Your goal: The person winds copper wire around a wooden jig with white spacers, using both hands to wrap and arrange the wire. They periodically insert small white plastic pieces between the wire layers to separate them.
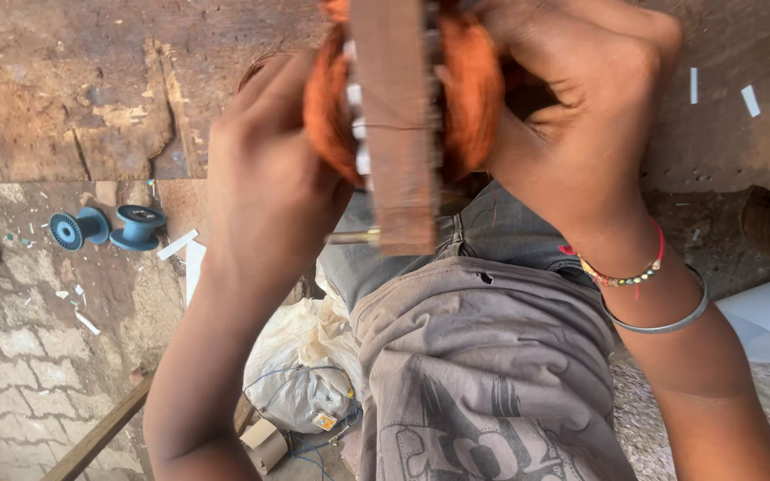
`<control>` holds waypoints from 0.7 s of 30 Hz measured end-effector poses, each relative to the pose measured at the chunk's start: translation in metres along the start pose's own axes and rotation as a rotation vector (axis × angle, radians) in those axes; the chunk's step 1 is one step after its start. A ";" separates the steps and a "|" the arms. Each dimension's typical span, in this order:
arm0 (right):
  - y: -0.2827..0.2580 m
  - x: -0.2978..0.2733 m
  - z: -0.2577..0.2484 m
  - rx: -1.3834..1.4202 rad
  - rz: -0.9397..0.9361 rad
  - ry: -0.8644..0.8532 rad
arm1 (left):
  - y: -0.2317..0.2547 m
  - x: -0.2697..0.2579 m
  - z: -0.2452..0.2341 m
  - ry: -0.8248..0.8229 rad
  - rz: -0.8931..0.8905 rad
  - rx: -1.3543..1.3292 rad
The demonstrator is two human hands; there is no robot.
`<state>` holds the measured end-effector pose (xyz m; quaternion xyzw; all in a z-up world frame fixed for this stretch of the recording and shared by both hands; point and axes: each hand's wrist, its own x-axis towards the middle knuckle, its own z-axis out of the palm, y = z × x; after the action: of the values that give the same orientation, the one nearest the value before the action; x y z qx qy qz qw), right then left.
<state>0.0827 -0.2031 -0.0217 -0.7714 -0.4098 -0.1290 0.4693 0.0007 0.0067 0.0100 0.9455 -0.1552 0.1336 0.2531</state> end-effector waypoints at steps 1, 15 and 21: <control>-0.001 0.000 0.000 -0.016 0.008 0.003 | -0.002 -0.001 -0.001 -0.046 0.006 0.053; -0.005 -0.005 0.003 -0.085 0.119 -0.017 | -0.001 0.006 -0.005 0.012 0.096 0.076; 0.000 -0.007 0.000 0.033 0.052 -0.027 | -0.029 0.024 0.000 0.045 -0.323 -0.587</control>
<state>0.0787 -0.2062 -0.0261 -0.7756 -0.3981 -0.0993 0.4798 0.0328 0.0254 0.0054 0.8416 -0.0296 0.0621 0.5357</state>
